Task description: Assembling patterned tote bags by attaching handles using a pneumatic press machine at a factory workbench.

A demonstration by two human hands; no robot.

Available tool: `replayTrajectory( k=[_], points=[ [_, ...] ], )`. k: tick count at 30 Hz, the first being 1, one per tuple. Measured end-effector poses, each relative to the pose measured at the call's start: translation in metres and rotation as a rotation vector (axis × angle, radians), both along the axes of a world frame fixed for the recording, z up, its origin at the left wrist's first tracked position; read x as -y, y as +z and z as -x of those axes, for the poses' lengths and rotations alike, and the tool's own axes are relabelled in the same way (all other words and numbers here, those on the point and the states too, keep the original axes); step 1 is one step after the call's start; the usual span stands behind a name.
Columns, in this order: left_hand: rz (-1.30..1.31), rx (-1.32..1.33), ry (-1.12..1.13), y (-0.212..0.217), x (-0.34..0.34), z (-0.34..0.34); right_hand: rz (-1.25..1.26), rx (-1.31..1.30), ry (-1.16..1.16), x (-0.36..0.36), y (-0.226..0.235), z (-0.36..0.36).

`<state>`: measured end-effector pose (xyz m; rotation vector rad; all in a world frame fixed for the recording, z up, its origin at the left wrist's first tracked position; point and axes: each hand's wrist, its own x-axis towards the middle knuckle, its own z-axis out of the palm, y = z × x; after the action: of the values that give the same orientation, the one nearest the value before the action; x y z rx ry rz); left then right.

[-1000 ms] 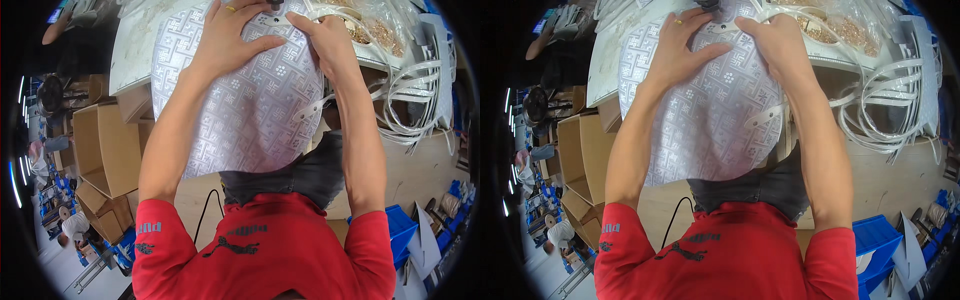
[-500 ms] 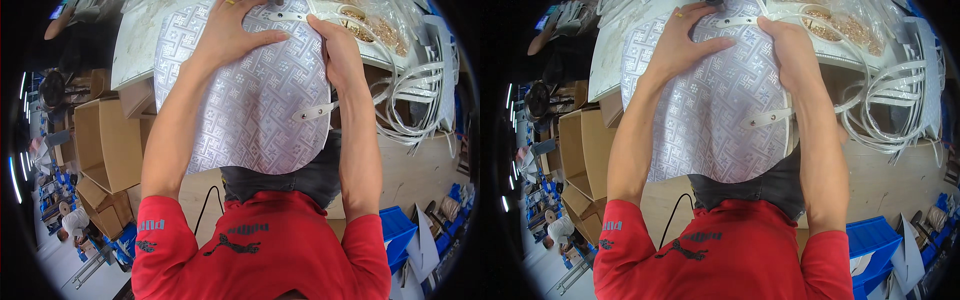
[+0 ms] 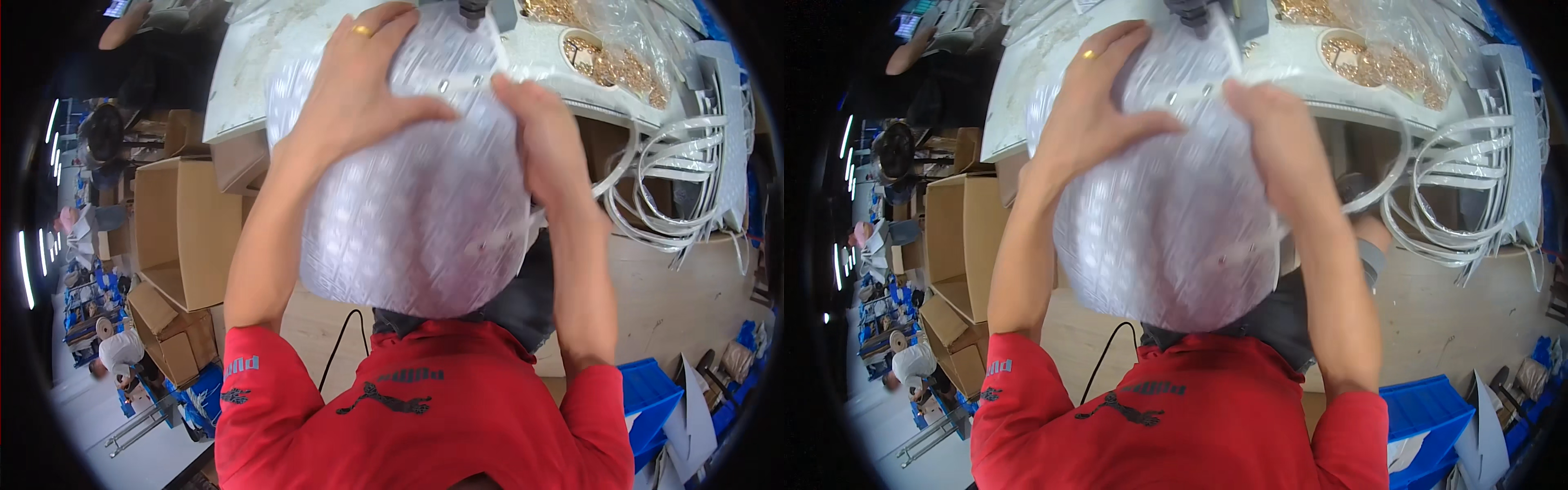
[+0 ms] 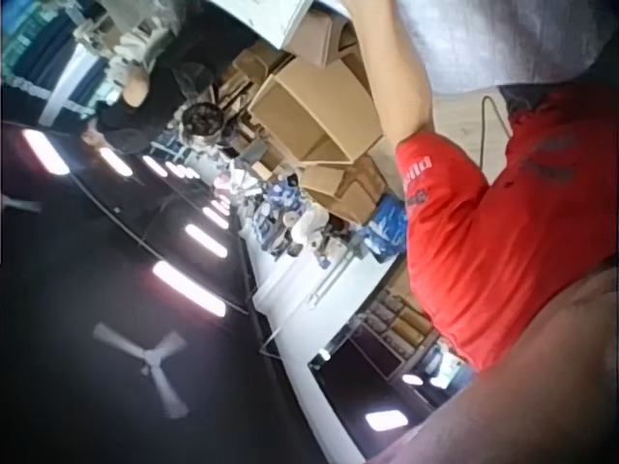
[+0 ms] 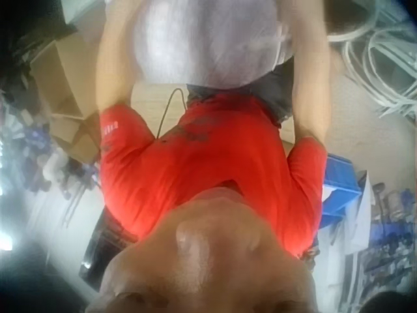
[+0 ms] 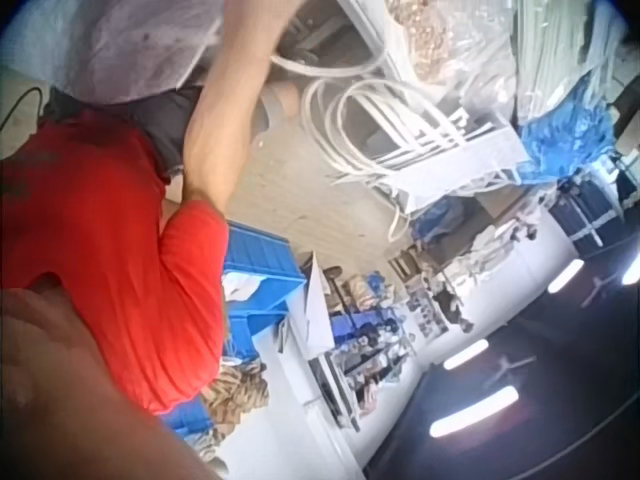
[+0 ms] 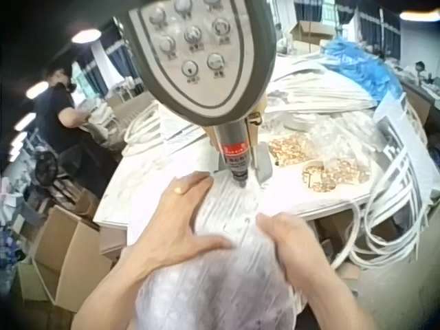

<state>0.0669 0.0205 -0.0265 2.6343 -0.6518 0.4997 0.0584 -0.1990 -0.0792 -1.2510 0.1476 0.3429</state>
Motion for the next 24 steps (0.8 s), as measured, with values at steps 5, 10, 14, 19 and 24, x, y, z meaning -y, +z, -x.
replayTrajectory(
  k=[5,10,14,19,24],
  points=[
    [0.125,-0.446,0.03,0.053,-0.055,0.068,0.366,0.381,0.275,-0.052,0.03,0.088],
    [0.469,-0.835,-0.018,0.078,-0.084,0.127,0.266,0.767,0.331,-0.079,0.041,0.116],
    [0.24,-0.991,0.072,0.121,-0.087,0.176,0.406,1.059,0.324,-0.092,0.051,0.132],
    [0.208,-0.526,0.263,0.173,-0.138,0.234,0.401,1.121,-0.056,-0.04,0.038,0.15],
    [0.354,0.021,0.294,0.242,-0.153,0.294,0.098,0.759,0.253,-0.071,0.049,0.145]
  ],
)
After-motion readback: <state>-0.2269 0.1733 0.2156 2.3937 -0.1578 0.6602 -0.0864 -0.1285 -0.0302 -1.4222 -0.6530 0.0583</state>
